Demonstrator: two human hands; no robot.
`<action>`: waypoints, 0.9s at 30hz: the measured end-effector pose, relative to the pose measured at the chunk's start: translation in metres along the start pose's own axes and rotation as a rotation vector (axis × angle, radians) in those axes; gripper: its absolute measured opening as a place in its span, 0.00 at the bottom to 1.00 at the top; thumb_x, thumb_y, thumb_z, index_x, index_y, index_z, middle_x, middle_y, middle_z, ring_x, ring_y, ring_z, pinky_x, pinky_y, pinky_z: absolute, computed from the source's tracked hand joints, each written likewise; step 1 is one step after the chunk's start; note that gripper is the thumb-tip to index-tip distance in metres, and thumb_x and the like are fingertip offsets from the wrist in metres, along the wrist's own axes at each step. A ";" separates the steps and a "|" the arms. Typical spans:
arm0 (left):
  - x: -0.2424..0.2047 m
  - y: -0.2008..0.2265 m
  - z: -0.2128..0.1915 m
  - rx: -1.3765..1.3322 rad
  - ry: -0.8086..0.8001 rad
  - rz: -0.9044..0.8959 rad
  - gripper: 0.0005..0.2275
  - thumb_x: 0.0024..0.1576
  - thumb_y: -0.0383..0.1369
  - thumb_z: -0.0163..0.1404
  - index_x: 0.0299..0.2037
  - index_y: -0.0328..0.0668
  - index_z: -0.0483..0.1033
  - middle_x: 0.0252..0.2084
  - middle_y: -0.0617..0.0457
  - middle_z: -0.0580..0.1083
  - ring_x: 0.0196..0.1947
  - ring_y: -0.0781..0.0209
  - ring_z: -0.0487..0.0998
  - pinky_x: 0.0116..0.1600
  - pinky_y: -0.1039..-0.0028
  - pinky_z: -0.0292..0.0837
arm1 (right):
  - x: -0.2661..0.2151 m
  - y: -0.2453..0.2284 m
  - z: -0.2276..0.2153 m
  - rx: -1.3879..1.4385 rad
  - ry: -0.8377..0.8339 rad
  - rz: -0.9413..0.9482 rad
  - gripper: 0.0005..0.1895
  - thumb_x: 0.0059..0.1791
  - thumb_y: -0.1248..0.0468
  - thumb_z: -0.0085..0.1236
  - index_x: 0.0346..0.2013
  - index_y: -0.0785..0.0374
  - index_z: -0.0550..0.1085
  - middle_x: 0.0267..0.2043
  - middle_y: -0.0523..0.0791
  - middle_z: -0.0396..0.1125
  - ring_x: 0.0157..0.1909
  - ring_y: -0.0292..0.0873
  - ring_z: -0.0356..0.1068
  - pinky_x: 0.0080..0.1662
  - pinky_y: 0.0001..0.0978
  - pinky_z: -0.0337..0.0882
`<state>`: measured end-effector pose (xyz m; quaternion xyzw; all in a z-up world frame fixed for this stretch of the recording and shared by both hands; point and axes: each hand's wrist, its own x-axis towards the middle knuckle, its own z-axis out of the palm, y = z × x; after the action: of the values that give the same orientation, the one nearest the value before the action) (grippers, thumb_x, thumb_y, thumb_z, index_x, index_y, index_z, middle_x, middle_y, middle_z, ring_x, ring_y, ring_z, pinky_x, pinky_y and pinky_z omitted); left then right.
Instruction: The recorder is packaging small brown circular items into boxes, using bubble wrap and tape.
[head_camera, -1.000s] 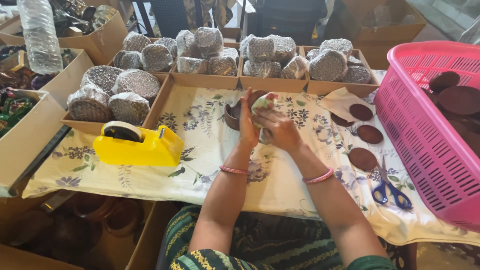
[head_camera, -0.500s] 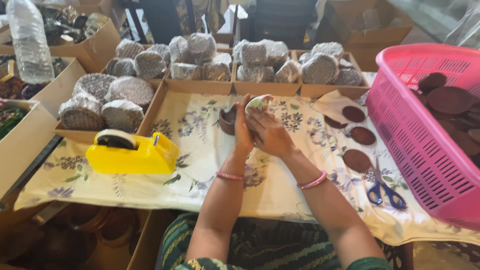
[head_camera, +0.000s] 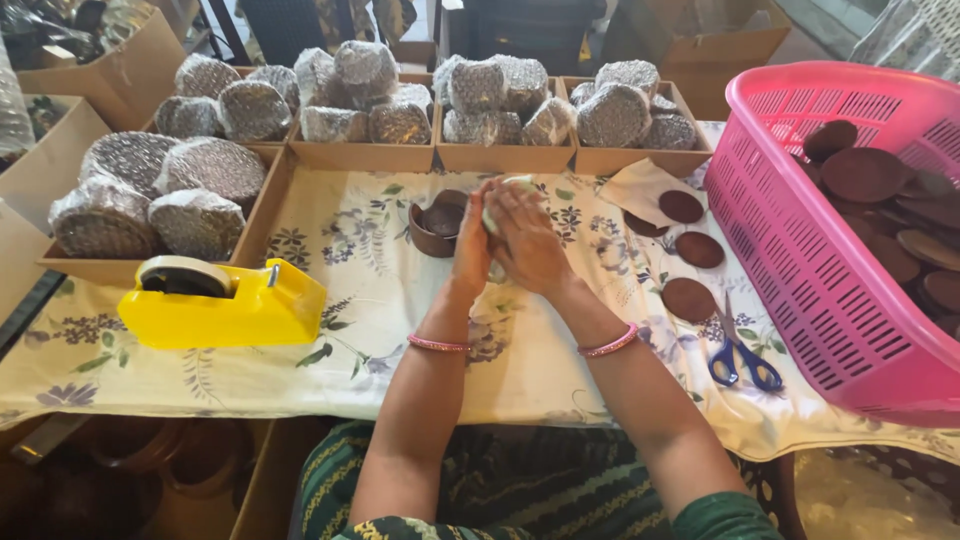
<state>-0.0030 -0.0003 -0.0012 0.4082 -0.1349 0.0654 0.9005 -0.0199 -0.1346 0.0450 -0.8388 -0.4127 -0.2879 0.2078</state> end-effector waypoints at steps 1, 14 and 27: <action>0.001 -0.001 -0.004 -0.003 0.004 -0.003 0.30 0.66 0.56 0.36 0.74 0.49 0.56 0.72 0.56 0.63 0.71 0.64 0.63 0.72 0.68 0.58 | 0.000 -0.002 0.000 0.001 -0.006 0.002 0.38 0.47 0.62 0.56 0.72 0.66 0.60 0.76 0.56 0.50 0.77 0.60 0.48 0.73 0.51 0.49; -0.004 0.007 0.004 -0.056 0.076 0.000 0.30 0.63 0.58 0.38 0.74 0.58 0.56 0.69 0.55 0.65 0.69 0.60 0.64 0.68 0.56 0.59 | -0.008 0.017 -0.001 0.011 0.250 0.077 0.21 0.46 0.72 0.59 0.53 0.62 0.73 0.58 0.51 0.65 0.61 0.57 0.66 0.60 0.48 0.69; -0.007 0.012 0.004 -0.162 0.018 0.050 0.30 0.66 0.57 0.33 0.72 0.48 0.60 0.64 0.49 0.70 0.64 0.56 0.71 0.68 0.65 0.66 | -0.005 -0.003 -0.007 0.071 0.089 -0.155 0.20 0.42 0.69 0.62 0.49 0.60 0.75 0.56 0.48 0.68 0.53 0.55 0.73 0.54 0.43 0.74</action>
<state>-0.0133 0.0043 0.0075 0.3297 -0.1418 0.0805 0.9299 -0.0268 -0.1400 0.0471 -0.7830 -0.4766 -0.3251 0.2324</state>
